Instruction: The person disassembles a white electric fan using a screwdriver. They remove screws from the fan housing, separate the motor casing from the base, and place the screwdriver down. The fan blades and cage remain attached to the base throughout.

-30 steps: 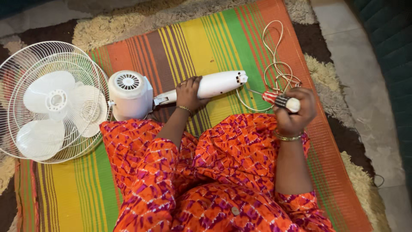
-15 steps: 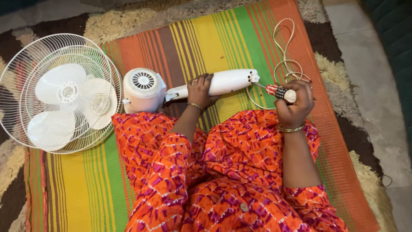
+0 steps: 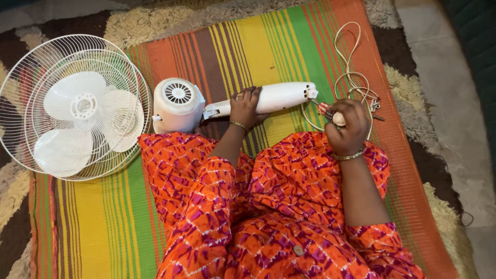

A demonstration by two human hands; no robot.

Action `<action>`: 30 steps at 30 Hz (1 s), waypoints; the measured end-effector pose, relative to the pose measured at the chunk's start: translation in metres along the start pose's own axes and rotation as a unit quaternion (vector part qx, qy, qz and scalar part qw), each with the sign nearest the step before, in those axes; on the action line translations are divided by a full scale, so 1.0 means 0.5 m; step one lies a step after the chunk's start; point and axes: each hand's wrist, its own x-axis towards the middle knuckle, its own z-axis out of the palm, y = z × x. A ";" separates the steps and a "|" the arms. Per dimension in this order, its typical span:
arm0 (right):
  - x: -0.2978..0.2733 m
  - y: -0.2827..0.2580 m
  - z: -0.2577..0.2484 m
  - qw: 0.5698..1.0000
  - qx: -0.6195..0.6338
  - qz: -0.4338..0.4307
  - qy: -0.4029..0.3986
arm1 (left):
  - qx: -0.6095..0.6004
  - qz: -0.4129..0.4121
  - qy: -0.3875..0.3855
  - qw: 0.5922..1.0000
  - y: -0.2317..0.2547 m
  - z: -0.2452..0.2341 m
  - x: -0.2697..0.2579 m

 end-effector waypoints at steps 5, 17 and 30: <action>0.007 -0.017 -0.009 0.998 0.016 -0.021 -0.049 | -0.004 0.006 0.004 1.000 -0.004 0.014 -0.003; -0.018 -0.045 0.015 0.996 -0.086 0.018 -0.004 | -0.039 0.014 0.040 0.998 -0.009 0.027 -0.006; -0.015 -0.035 0.021 0.991 -0.115 0.069 -0.030 | -0.060 0.018 0.058 0.996 -0.007 0.015 -0.003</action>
